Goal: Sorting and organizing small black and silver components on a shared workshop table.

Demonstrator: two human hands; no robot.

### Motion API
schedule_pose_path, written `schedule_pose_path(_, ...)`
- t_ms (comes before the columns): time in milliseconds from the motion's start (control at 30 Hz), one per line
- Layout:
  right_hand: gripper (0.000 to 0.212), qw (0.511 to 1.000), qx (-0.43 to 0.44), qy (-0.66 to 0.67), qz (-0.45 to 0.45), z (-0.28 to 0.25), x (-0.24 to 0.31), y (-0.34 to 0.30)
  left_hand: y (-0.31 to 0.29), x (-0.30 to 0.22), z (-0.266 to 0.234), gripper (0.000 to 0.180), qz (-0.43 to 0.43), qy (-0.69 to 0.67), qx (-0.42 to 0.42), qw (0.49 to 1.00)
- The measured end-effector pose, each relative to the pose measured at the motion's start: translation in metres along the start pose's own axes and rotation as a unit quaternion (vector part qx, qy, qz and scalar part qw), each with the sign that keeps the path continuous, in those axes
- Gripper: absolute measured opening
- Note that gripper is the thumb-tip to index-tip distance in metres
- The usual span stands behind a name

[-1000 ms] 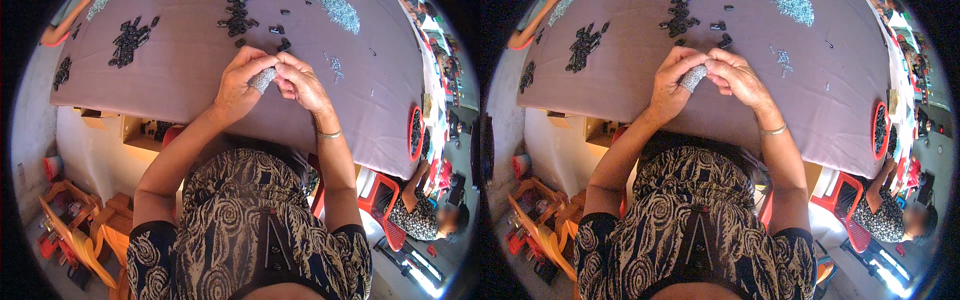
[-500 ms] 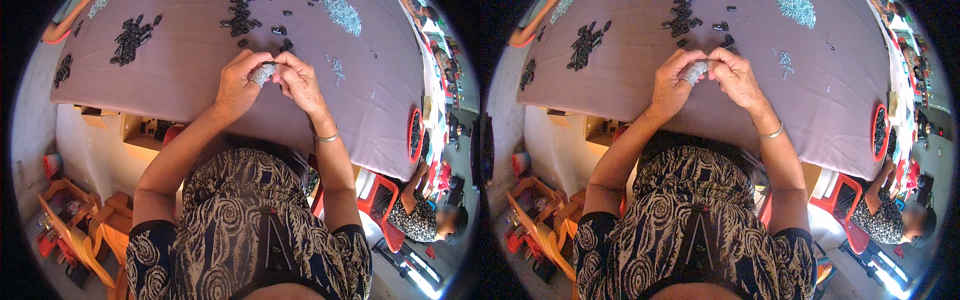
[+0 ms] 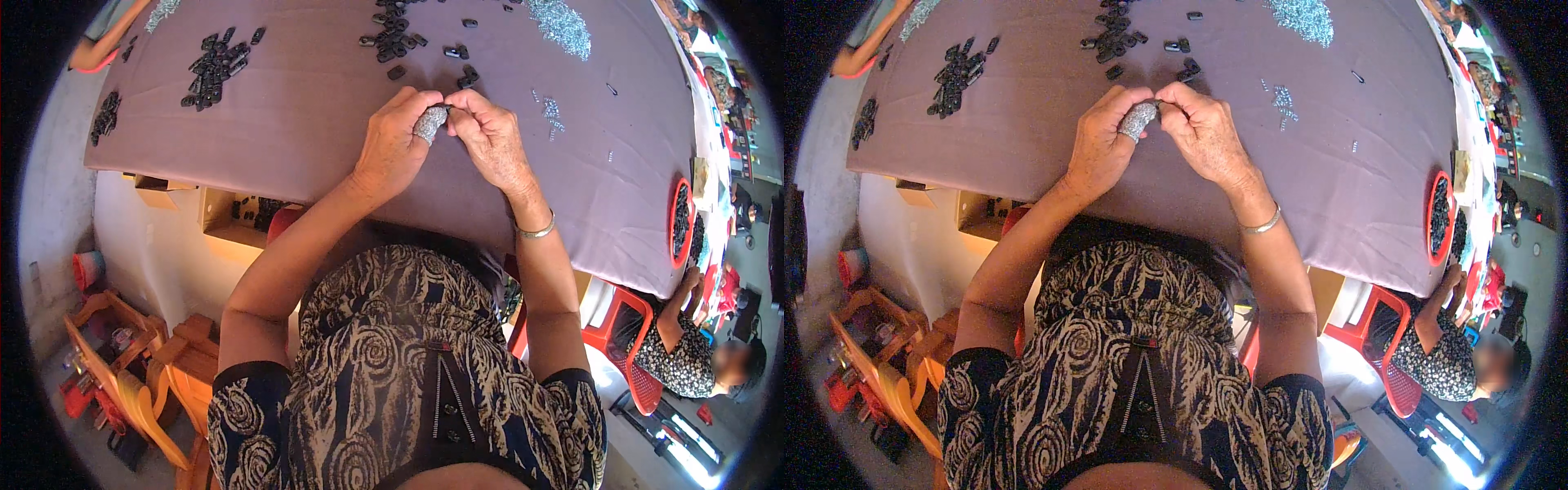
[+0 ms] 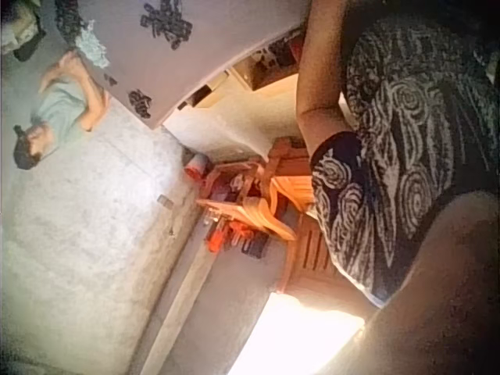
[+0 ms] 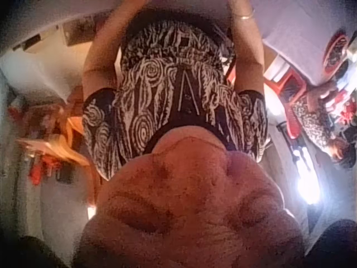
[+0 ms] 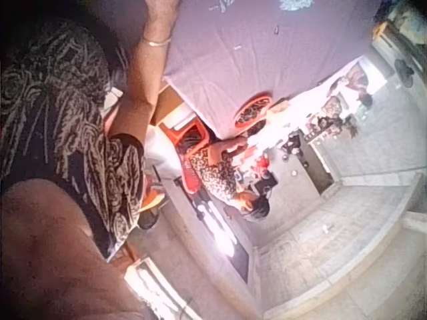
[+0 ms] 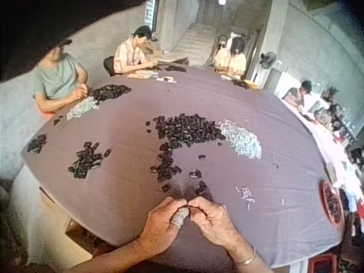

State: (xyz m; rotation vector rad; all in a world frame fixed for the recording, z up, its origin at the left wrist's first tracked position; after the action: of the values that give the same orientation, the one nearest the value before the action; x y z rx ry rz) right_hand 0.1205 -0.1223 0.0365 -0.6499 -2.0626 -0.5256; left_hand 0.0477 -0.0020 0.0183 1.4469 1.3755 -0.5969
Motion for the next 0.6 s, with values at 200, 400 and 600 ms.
schedule_pose_path(200, 0.011, 0.998, -0.006, -0.058, -0.023, 0.001, 0.005, -0.001, -0.001, -0.010, -0.001, 0.030, 0.023, 0.084, -0.020, 0.996)
schedule_pose_path(400, 0.012, 0.994, -0.005, -0.100, -0.037, 0.003, 0.006, 0.000, -0.001, -0.013, -0.001, 0.031, 0.005, 0.128, -0.024, 0.992)
schedule_pose_path(600, 0.011, 0.991, -0.008, -0.130, -0.034, 0.007, 0.005, 0.000, -0.003, -0.010, 0.000, 0.034, 0.014, 0.145, -0.029, 0.989)
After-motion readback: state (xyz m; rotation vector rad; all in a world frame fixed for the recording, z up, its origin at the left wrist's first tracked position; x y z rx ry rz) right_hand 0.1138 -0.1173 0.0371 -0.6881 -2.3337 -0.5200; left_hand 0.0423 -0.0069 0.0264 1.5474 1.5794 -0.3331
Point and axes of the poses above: each hand's wrist, its own y-axis towards the middle knuckle, its own z-axis out of the palm, x = y × z, the point moved 5 cm from there along y, towards the middle knuckle, and after that the axes turned 8 degrees about x, right-handed, at the moved point
